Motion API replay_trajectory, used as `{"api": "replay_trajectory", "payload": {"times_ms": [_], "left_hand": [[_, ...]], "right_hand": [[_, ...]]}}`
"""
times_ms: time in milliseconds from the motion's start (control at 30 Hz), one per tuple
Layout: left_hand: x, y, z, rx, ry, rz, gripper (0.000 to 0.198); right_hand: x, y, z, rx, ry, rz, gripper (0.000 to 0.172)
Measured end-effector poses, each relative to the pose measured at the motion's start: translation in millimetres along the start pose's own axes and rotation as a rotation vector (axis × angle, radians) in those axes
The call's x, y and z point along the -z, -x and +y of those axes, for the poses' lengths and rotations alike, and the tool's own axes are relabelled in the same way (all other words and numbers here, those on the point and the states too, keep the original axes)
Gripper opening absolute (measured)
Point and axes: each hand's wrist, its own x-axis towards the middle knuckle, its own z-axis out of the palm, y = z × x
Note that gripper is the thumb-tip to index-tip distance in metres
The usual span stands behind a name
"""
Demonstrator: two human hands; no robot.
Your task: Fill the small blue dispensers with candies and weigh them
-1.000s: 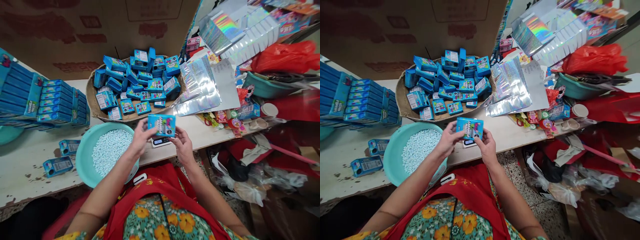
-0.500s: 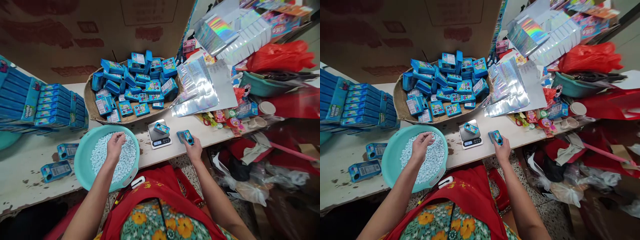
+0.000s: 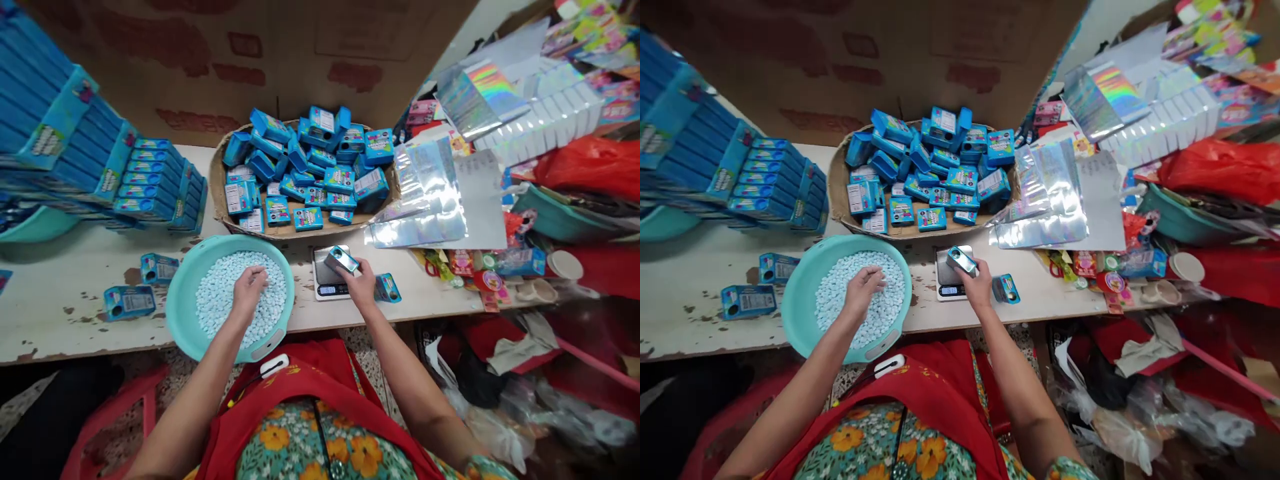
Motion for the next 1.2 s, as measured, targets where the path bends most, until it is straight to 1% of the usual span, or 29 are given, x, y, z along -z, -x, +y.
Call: {"api": "replay_trajectory", "payload": {"times_ms": [67,133,200,233,300,333,400,467,500,567,667,767,900,967,1033,1100,1200], "left_hand": [[-4.8,7.3,5.2,0.027,0.070,-0.031,0.041],[-8.9,15.8,16.4,0.059,0.179,-0.062,0.042],[-12.3,23.0,32.1,0.086,0.341,-0.101,0.044],[-13.9,25.3,40.4,0.096,0.436,-0.120,0.046],[-16.9,26.1,54.6,0.127,0.617,-0.140,0.047],[-18.1,24.6,59.5,0.156,0.693,-0.133,0.046],[-18.8,19.5,63.4,0.232,0.814,-0.069,0.037],[-16.7,14.6,61.0,0.297,0.911,0.003,0.026],[-14.7,13.0,58.5,0.313,0.956,0.018,0.023],[-10.5,11.7,53.8,0.299,1.031,-0.001,0.021],[-7.9,12.7,50.7,0.266,1.061,-0.009,0.015],[-10.3,14.8,51.2,0.270,1.016,0.012,0.002],[-12.3,17.7,50.1,0.174,0.907,-0.076,0.022],[-8.8,17.2,47.1,0.143,0.859,-0.084,0.026],[0.3,14.3,41.8,0.104,0.758,-0.078,0.026],[15.6,9.6,33.7,0.002,0.452,-0.067,0.025],[41.3,2.2,16.1,-0.182,-0.091,-0.029,0.029]], "right_hand": [[2.7,-3.7,-23.2,0.064,-0.011,-0.035,0.041],[11.5,-2.1,-57.2,0.184,-0.021,-0.106,0.035],[17.0,3.4,-94.8,0.286,-0.036,-0.182,0.031],[16.0,6.9,-111.8,0.331,-0.035,-0.216,0.031],[5.5,14.2,-136.7,0.425,0.000,-0.315,0.031],[-3.1,17.5,-144.1,0.466,0.031,-0.370,0.030],[-21.6,23.2,-150.5,0.519,0.104,-0.458,0.028],[-35.3,27.8,-151.1,0.537,0.145,-0.484,0.028],[-39.1,29.6,-151.0,0.540,0.153,-0.479,0.029],[-41.5,32.1,-151.6,0.550,0.155,-0.464,0.030],[-40.4,33.4,-152.4,0.547,0.182,-0.463,0.027],[-41.3,33.1,-150.9,0.527,0.198,-0.457,0.026],[-40.9,32.9,-150.6,0.486,0.123,-0.432,0.028],[-36.6,33.4,-149.9,0.441,0.062,-0.430,0.028],[-28.3,33.6,-143.9,0.358,-0.031,-0.416,0.031],[-16.8,32.6,-129.0,0.217,-0.154,-0.386,0.036],[0.3,26.5,-90.1,-0.019,-0.302,-0.276,0.045]]}}
